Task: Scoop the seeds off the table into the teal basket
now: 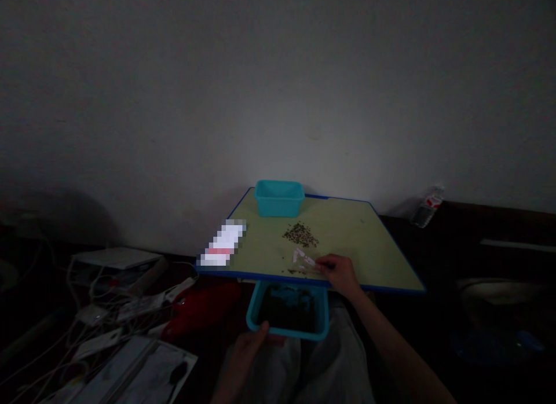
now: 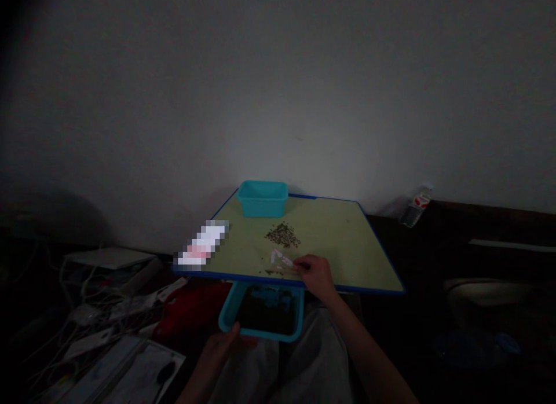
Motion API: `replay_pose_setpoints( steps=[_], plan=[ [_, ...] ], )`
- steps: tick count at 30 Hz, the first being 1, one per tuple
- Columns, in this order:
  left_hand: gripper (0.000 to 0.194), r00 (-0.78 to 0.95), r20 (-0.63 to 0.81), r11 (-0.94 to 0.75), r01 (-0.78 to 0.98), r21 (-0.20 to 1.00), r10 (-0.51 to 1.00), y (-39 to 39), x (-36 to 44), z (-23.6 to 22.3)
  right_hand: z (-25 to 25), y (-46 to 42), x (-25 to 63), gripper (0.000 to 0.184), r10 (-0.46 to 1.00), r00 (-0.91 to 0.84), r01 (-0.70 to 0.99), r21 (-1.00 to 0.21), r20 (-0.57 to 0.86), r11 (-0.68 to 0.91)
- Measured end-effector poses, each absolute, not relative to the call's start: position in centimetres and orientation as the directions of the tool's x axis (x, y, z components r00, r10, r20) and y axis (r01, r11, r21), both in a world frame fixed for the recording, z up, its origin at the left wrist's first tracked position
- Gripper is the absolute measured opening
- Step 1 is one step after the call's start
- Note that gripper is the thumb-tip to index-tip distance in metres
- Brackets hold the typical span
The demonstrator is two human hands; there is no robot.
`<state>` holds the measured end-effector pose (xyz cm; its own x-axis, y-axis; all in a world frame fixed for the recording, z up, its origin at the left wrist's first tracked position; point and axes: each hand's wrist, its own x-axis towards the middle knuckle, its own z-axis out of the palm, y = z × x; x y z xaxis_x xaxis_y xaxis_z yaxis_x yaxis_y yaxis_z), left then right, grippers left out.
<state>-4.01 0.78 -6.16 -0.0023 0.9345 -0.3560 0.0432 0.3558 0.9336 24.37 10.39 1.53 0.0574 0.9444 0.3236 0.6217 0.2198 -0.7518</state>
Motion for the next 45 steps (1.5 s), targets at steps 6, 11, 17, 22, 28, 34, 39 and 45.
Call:
replay_pose_setpoints(
  steps=[6, 11, 17, 22, 28, 34, 39, 45],
  plan=[
    [0.054, 0.056, -0.397, 0.401, -0.138, 0.906, 0.916, 1.0, -3.6, -5.7, 1.8, 8.5, 24.5, 0.012, 0.935, 0.067, 0.585, -0.773, 0.348, 0.246],
    [0.052, 0.027, -0.412, 0.409, -0.206, 0.889, 0.911, 0.9, -3.3, -5.3, 2.1, 8.0, 24.3, 0.011, 0.935, 0.071, 0.574, -0.781, 0.347, 0.246],
    [0.053, -0.038, -0.356, 0.344, -0.181, 0.921, 0.934, 1.3, -3.9, -6.1, 2.1, 8.3, 24.5, 0.011, 0.939, 0.054, 0.571, -0.782, 0.340, 0.251],
    [0.046, -0.068, -0.295, 0.281, -0.163, 0.946, 0.953, 1.7, -4.9, -6.4, 1.7, 9.9, 25.0, 0.012, 0.938, 0.129, 0.549, -0.811, 0.321, 0.202],
    [0.041, -0.094, -0.306, 0.288, -0.164, 0.943, 0.947, 1.7, -5.1, -6.1, 1.6, 13.4, 23.2, 0.013, 0.934, 0.133, 0.606, -0.773, 0.333, 0.189],
    [0.043, -0.115, -0.289, 0.269, -0.166, 0.949, 0.950, 1.8, -5.7, -6.3, 1.7, 14.3, 21.6, 0.016, 0.946, 0.084, 0.648, -0.738, 0.312, 0.186],
    [0.045, -0.143, -0.309, 0.285, -0.166, 0.944, 0.940, 1.9, -6.3, -6.1, 1.8, 13.1, 21.8, 0.014, 0.954, 0.017, 0.622, -0.750, 0.300, 0.225],
    [0.051, -0.216, -0.270, 0.248, -0.123, 0.961, 0.938, 2.0, -6.3, -6.2, 1.6, 12.1, 21.7, 0.013, 0.953, 0.006, 0.606, -0.760, 0.301, 0.236]
  ],
)
